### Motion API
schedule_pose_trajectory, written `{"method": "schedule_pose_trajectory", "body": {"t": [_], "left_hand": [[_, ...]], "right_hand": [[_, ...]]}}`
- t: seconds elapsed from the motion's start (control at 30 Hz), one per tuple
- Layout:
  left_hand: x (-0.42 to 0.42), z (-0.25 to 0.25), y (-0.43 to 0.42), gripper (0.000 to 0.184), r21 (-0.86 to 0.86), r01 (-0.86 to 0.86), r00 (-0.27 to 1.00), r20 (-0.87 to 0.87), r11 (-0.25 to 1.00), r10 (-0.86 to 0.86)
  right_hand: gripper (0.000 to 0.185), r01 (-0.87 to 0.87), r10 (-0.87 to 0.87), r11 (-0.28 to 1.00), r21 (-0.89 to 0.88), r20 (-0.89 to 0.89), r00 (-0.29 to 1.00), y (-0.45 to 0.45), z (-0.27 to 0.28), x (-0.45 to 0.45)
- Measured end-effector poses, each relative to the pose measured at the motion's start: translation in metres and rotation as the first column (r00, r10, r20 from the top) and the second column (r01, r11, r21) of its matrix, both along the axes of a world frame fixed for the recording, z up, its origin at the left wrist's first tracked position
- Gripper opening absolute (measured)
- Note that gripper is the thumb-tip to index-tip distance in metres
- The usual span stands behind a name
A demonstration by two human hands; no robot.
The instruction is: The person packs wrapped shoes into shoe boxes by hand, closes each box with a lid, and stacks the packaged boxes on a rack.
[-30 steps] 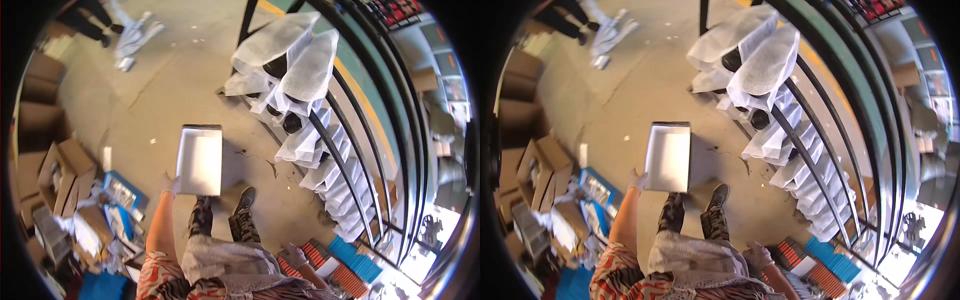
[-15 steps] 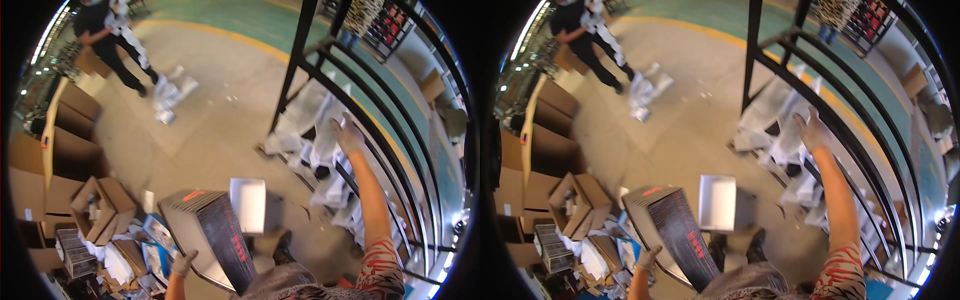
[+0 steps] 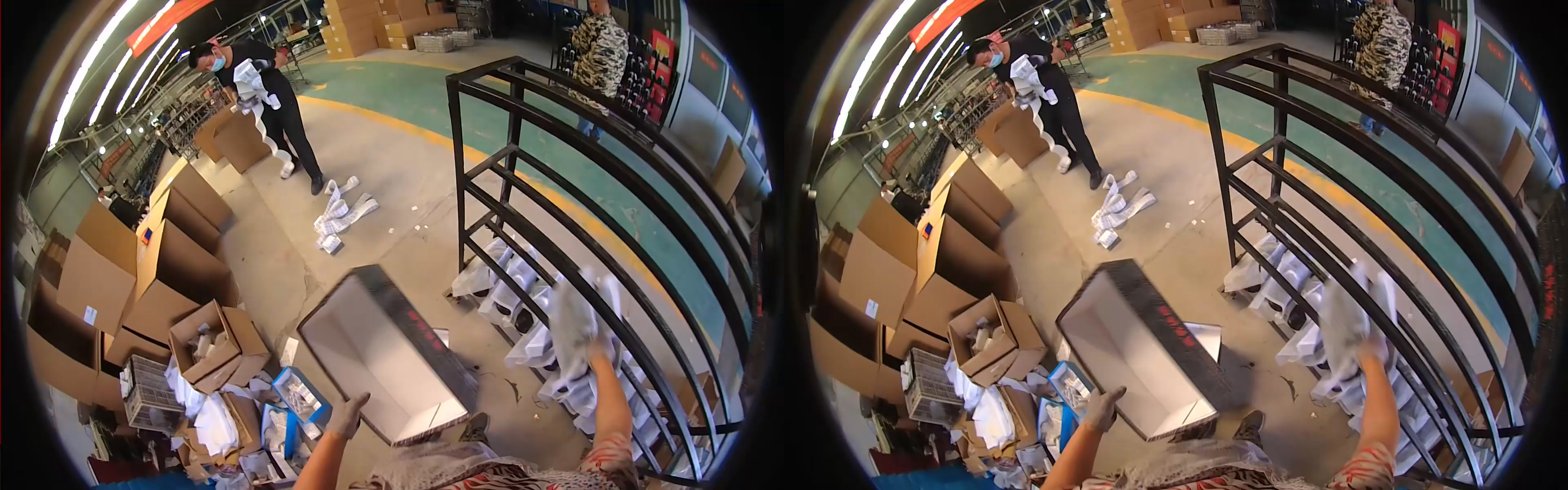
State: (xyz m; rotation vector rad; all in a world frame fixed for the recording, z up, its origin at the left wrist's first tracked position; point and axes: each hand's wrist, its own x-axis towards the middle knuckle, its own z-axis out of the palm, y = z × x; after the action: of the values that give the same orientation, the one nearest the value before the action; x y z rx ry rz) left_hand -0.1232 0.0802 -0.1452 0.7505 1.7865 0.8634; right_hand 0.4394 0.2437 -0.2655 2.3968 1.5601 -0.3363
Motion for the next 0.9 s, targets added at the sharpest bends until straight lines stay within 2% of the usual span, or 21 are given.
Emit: {"method": "schedule_pose_trajectory", "body": {"t": [0.07, 0.1, 0.13, 0.17, 0.2, 0.27, 0.3, 0.33, 0.4, 0.43, 0.47, 0.5, 0.53, 0.57, 0.6, 0.67, 0.7, 0.73, 0.77, 0.83, 0.9], "left_hand": [[-0.005, -0.045, 0.006, 0.040, -0.102, 0.289, 0.890, -0.337, 0.952, -0.307], [-0.006, -0.075, 0.012, 0.042, -0.184, 0.459, 0.740, -0.463, 0.869, -0.489], [0.008, -0.099, 0.025, 0.047, -0.249, 0.263, 0.880, -0.334, 0.932, -0.337], [0.025, -0.143, 0.028, 0.052, -0.024, 0.237, 0.892, -0.390, 0.971, -0.227], [0.047, -0.158, 0.035, 0.055, -0.013, 0.338, 0.841, -0.445, 0.941, -0.308], [0.114, -0.154, 0.042, 0.051, -0.298, 0.423, 0.842, -0.220, 0.856, -0.493], [0.145, -0.195, 0.033, 0.047, -0.162, 0.566, 0.782, -0.205, 0.808, -0.589], [0.185, -0.211, 0.020, 0.044, -0.015, 0.749, 0.653, -0.148, 0.662, -0.742], [0.237, -0.117, 0.003, 0.038, 0.058, 0.898, 0.440, -0.078, 0.436, -0.895], [0.249, -0.105, -0.002, 0.037, 0.032, 0.847, 0.528, 0.070, 0.531, -0.846], [0.251, -0.097, -0.003, 0.037, 0.043, 0.866, 0.494, 0.087, 0.498, -0.865], [0.249, -0.092, 0.004, 0.039, 0.193, 0.788, 0.474, 0.417, 0.585, -0.775], [0.246, -0.085, 0.011, 0.041, 0.274, 0.670, 0.350, 0.703, 0.690, -0.619], [0.241, -0.071, 0.021, 0.041, 0.281, 0.686, 0.328, 0.705, 0.672, -0.629], [0.234, -0.051, 0.036, 0.040, 0.253, 0.779, 0.338, 0.603, 0.575, -0.723], [0.220, -0.020, 0.064, 0.037, 0.287, 0.895, 0.245, 0.322, 0.341, -0.914], [0.210, -0.005, 0.069, 0.036, 0.326, 0.924, 0.157, 0.148, 0.198, -0.977], [0.200, 0.031, 0.067, 0.035, 0.298, 0.950, 0.072, 0.070, 0.090, -0.995], [0.188, 0.073, 0.060, 0.034, 0.260, 0.965, -0.016, -0.013, -0.019, -1.000], [0.172, 0.117, 0.041, 0.031, 0.350, 0.936, -0.006, -0.070, -0.030, -0.998], [0.161, 0.116, 0.033, 0.030, 0.359, 0.928, -0.016, -0.227, -0.099, -0.974]], "right_hand": [[0.050, 0.029, -0.029, 0.999, 0.033, -0.005, 1.000, -0.069, 0.006, 0.046], [0.043, 0.109, -0.109, 0.994, 0.019, 0.014, 0.994, -0.105, 0.017, 0.056], [0.038, 0.202, -0.201, 0.979, -0.015, 0.041, 0.979, -0.155, 0.024, 0.064], [0.036, 0.133, -0.133, 0.991, 0.004, 0.096, 0.986, -0.189, 0.032, 0.054], [0.036, 0.073, -0.072, 0.997, 0.002, 0.150, 0.986, -0.213, 0.043, 0.031], [0.043, 0.016, -0.026, 0.979, 0.201, 0.047, 0.999, -0.247, 0.067, -0.017], [0.042, 0.292, -0.307, 0.947, 0.137, 0.109, 0.945, -0.231, 0.162, -0.106], [0.039, 0.409, -0.409, 0.912, -0.034, -0.015, 0.912, -0.234, 0.145, -0.092], [0.032, 0.282, -0.335, 0.915, 0.290, 0.152, 0.930, -0.260, 0.141, -0.093], [0.021, 0.523, -0.568, 0.683, 0.510, -0.079, 0.819, -0.266, 0.187, -0.111], [0.014, 0.403, -0.323, 0.529, 0.747, -0.261, 0.909, -0.297, 0.196, -0.092], [0.018, 0.310, -0.210, 0.455, 0.834, -0.238, 0.948, -0.317, 0.209, -0.089], [0.011, 0.257, -0.151, 0.442, 0.860, -0.211, 0.966, -0.334, 0.242, -0.097], [0.010, 0.278, -0.181, 0.536, 0.797, -0.214, 0.960, -0.348, 0.279, -0.110], [0.010, 0.302, -0.212, 0.618, 0.726, -0.216, 0.953, -0.358, 0.323, -0.124], [0.014, -0.189, 0.204, 0.770, 0.610, 0.045, 0.978, -0.336, 0.406, -0.180], [0.018, -0.556, 0.442, 0.802, 0.221, 0.407, 0.799, -0.324, 0.425, -0.208], [0.023, -0.623, 0.604, 0.782, -0.028, 0.279, 0.746, -0.310, 0.420, -0.225], [0.032, -0.618, 0.585, 0.786, 0.020, 0.302, 0.753, -0.308, 0.416, -0.218], [0.051, -0.608, 0.542, 0.785, 0.119, 0.343, 0.767, -0.304, 0.409, -0.204], [0.059, -0.211, 0.134, 0.856, 0.472, 0.192, 0.972, -0.300, 0.400, -0.165]]}}
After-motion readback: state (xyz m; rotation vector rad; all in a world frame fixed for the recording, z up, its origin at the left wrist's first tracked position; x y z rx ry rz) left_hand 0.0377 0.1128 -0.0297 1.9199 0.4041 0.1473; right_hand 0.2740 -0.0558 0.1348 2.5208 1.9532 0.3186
